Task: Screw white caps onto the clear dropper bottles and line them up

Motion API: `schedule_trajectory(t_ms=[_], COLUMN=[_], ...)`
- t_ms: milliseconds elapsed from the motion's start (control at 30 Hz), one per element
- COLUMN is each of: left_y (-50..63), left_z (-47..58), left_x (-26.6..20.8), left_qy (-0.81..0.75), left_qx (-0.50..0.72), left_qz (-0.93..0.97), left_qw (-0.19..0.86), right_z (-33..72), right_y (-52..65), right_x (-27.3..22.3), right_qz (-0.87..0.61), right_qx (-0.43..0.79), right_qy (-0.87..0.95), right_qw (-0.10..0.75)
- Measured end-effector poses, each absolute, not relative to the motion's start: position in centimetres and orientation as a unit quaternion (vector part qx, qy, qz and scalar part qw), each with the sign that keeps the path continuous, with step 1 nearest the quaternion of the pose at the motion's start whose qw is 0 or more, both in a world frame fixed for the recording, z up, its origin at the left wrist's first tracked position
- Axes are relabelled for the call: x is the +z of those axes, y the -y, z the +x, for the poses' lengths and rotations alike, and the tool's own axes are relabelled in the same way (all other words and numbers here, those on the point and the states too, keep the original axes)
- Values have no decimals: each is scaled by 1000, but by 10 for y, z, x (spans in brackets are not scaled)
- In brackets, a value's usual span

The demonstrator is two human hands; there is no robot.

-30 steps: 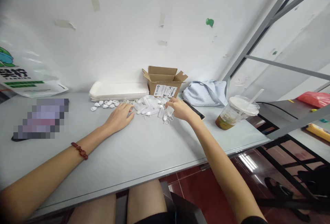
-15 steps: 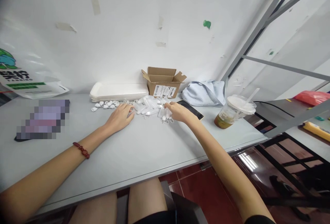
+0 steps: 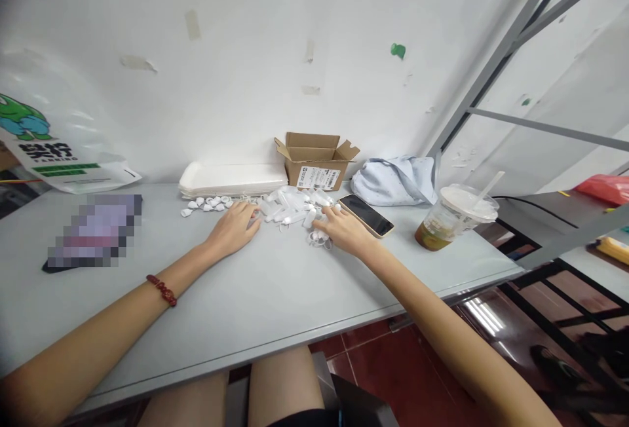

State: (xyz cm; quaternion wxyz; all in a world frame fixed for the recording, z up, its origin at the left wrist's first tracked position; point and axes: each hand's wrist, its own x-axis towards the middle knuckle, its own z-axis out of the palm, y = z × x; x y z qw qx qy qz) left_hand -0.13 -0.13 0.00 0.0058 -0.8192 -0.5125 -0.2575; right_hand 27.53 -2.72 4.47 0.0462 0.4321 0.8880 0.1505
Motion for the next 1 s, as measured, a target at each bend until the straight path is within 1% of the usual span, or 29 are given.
schedule_trajectory(t_ms=[133, 233, 300, 367, 433, 467, 533, 567, 633, 733, 800, 900, 1000], left_y=[3, 3, 4, 4, 4, 4, 4, 4, 4, 5, 6, 5, 4], left_z=[-1, 0, 0, 0, 0, 0, -1, -1, -2, -4, -4, -4, -4], left_x=[1, 3, 3, 4, 3, 3, 3, 3, 3, 3, 3, 2, 1], left_qy=[517, 519, 520, 519, 518, 519, 518, 517, 516, 516, 515, 512, 510], left_qx=[-260, -251, -246, -246, -248, -250, -255, -257, -261, -255, -247, -241, -240], left_qz=[-816, -817, -818, -819, -818, -818, -817, -816, -816, -818, -821, -825, -826], left_qw=[2, -1, -3, -6, -7, -7, -4, -4, -8, -15, -13, -7, -7], right_z=[272, 274, 275, 272, 264, 258, 245, 239, 228, 218, 217, 226, 240], right_y=[33, 39, 44, 46, 43, 39, 28, 21, 7, -6, -8, -2, 12], right_x=[46, 54, 60, 65, 68, 69, 70, 69, 68, 64, 61, 60, 65], right_qz=[414, 425, 462, 532, 609, 635, 657, 667, 695, 735, 750, 762, 765], right_qx=[191, 166, 108, 25, -59, -93, -136, -137, -136, -126, -102, -91, -118], right_qy=[-886, -887, -880, -841, -763, -726, -682, -669, -654, -644, -640, -634, -624], right_qw=[80, 68, 8, -97, -207, -247, -290, -300, -265, -172, -129, -98, -106])
